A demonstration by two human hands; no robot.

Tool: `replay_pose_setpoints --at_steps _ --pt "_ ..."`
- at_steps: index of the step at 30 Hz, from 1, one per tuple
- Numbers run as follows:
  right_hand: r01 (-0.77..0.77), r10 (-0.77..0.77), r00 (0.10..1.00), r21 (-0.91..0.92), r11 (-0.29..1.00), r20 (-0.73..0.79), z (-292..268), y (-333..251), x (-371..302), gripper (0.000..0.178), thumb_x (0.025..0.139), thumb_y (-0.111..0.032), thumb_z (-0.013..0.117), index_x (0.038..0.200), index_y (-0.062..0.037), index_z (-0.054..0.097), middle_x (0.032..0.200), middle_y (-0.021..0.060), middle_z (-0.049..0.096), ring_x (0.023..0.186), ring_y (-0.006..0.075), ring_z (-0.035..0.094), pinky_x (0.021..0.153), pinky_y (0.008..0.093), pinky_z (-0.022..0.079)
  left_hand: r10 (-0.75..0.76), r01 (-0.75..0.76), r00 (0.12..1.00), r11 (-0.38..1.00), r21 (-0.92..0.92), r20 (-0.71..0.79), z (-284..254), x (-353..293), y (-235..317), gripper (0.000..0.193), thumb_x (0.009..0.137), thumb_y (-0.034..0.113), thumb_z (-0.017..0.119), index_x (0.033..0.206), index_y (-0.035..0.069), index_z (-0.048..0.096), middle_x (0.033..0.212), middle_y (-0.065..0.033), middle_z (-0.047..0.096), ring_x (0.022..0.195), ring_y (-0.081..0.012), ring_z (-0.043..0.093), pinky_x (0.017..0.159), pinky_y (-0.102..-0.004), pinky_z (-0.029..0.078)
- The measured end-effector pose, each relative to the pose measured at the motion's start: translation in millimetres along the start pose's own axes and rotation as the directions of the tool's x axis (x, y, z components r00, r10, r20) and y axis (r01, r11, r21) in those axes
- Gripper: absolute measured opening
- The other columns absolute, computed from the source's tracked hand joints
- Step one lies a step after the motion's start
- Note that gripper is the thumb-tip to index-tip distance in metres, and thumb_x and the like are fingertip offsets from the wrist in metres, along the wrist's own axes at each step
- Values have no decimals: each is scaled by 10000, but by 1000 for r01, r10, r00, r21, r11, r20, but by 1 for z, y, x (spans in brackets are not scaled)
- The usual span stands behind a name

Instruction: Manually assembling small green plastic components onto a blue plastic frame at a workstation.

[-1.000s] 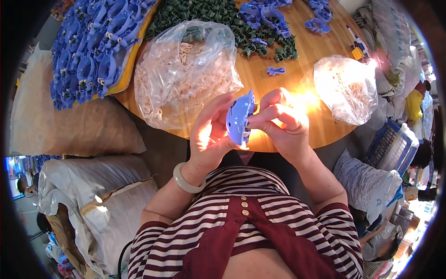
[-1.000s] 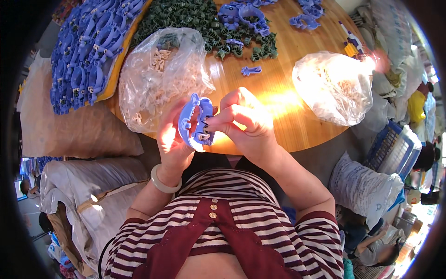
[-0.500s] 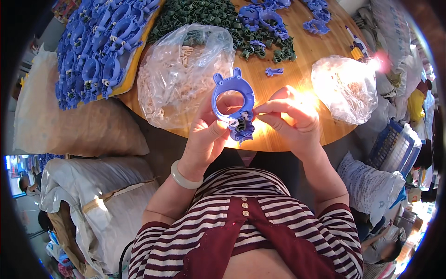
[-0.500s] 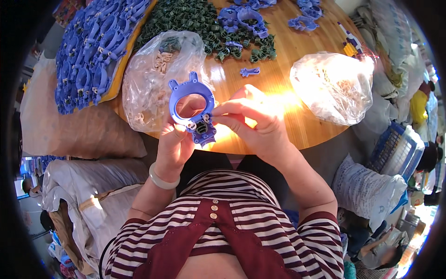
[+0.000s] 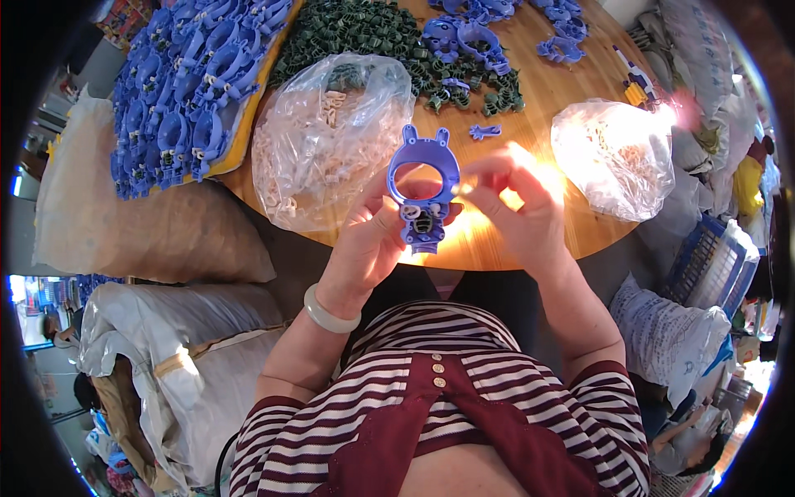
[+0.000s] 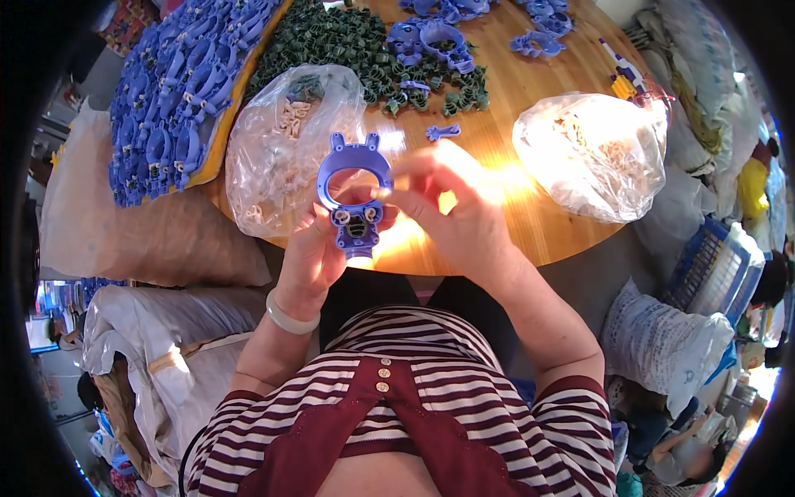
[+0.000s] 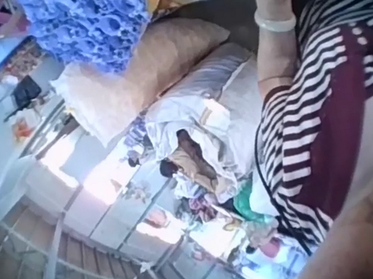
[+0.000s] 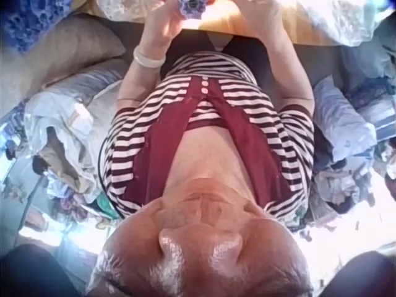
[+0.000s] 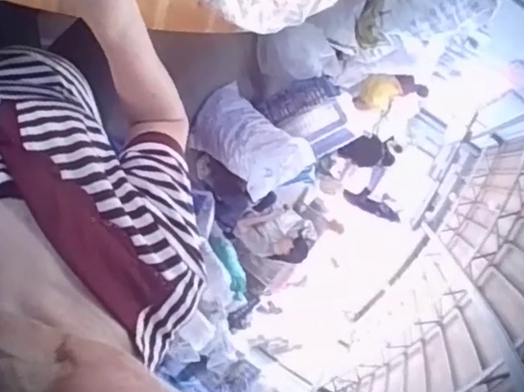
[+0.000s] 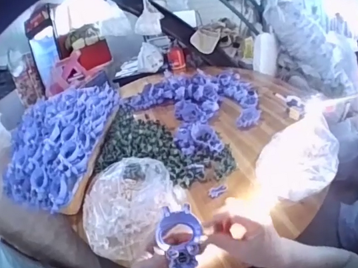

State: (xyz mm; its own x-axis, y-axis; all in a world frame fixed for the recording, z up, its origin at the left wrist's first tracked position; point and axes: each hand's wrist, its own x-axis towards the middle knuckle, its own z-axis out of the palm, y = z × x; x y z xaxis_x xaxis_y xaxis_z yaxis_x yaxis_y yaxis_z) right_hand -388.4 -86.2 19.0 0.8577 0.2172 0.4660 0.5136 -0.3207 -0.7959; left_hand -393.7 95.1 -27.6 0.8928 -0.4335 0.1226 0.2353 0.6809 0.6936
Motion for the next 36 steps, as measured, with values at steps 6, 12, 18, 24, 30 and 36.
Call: replay_pose_setpoints --at_steps 6,12,18,24,30,36 --pt "-319 313 945 59 946 91 -5 4 12 183 830 -147 656 977 -46 611 769 -20 573 680 35 498 614 180 414 -139 141 987 990 -23 82 17 1 7 496 929 269 474 1336 22 337 1229 -149 512 1094 -310 548 937 -410 446" --pt "-402 399 915 249 881 65 -20 15 11 181 827 -160 656 945 -28 622 770 -15 603 693 33 516 610 188 413 334 -279 940 649 708 65 23 1 16 438 853 178 607 1228 8 457 1190 -148 537 1117 -265 519 954 -366 411" --pt "-485 478 874 106 868 83 -22 26 7 250 816 -188 661 998 -22 614 755 -8 598 657 43 524 582 193 420 108 -549 812 -196 813 574 54 -3 19 362 763 48 620 1123 21 584 1137 -161 567 1111 -289 530 967 -390 404" --pt "-495 479 869 227 839 126 -27 10 11 345 798 -151 659 1102 -20 563 751 3 595 660 60 536 555 186 423 197 -567 790 -123 814 580 37 6 3 386 792 -13 551 1176 19 550 1100 -163 590 1032 -286 574 922 -387 442" --pt "-486 436 863 185 854 254 -38 34 1 324 801 -177 674 1079 -43 576 774 -6 599 704 48 532 578 185 410 217 -113 975 681 723 -52 34 8 1 364 902 11 463 1265 7 452 1102 -125 577 999 -172 552 891 -308 445" --pt "-542 532 817 -21 840 221 -43 30 8 275 789 -238 699 962 -41 617 711 -21 579 649 33 488 578 190 376 -87 113 990 958 264 -107 28 10 -5 402 911 4 435 1310 14 390 1117 -111 540 982 -149 536 874 -261 423"
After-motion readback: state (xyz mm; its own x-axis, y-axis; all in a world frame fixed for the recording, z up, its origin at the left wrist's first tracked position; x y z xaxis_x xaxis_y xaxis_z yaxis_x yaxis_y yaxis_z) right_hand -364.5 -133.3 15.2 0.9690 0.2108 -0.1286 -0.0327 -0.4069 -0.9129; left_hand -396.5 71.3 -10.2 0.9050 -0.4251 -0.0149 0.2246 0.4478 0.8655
